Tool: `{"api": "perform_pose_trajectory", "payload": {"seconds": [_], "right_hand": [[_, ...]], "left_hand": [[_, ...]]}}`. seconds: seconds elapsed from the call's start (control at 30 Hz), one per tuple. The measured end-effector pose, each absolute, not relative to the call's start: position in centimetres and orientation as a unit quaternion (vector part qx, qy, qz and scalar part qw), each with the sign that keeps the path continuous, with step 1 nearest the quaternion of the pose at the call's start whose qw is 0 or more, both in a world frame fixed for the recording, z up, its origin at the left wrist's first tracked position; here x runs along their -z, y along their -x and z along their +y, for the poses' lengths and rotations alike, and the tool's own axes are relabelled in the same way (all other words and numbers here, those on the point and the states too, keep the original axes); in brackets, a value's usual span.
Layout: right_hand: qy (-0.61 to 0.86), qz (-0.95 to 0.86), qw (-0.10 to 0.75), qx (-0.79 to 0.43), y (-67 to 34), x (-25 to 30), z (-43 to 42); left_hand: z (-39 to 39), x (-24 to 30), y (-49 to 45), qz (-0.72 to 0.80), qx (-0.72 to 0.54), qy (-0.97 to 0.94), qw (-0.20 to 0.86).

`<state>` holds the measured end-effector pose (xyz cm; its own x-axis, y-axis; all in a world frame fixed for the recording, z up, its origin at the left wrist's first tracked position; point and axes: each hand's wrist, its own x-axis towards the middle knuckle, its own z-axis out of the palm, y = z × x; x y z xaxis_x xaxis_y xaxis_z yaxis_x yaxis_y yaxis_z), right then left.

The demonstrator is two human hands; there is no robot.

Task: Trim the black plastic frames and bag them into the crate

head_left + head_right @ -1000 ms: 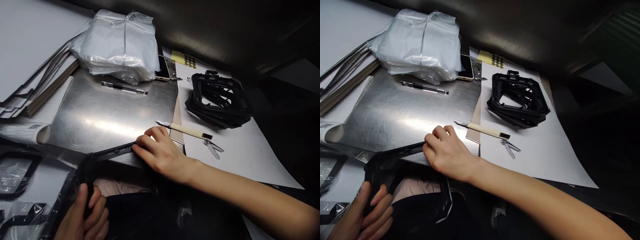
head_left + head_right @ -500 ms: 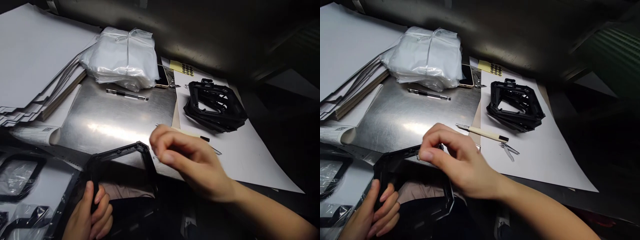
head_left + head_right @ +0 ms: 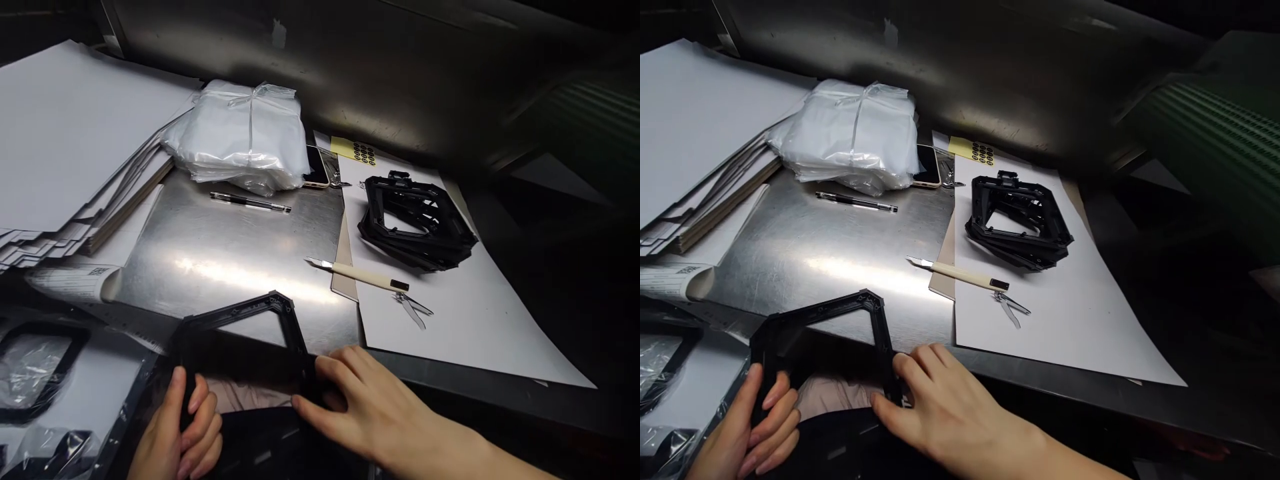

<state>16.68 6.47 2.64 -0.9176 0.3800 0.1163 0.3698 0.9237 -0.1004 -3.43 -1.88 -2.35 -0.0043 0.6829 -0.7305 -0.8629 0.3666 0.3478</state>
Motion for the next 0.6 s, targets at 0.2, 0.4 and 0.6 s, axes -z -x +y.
{"api": "perform_pose_trajectory", "payload": {"seconds": [0.2, 0.4, 0.6], "right_hand": [[0.125, -0.975, 0.161, -0.085, -16.6, -1.6, 7.6], [0.078, -0.914, 0.215, -0.336, -17.1, -3.1, 10.3], [0.149, -0.949, 0.161, -0.225, -17.8, -2.1, 12.0]], "left_hand": [[-2.0, 2.6, 4.3, 0.395, -0.561, 0.078, 0.724], [-0.9, 2.0, 6.5, 0.352, -0.510, 0.043, 0.783], [-0.4, 1.8, 6.0, 0.394, -0.499, 0.028, 0.772]]}}
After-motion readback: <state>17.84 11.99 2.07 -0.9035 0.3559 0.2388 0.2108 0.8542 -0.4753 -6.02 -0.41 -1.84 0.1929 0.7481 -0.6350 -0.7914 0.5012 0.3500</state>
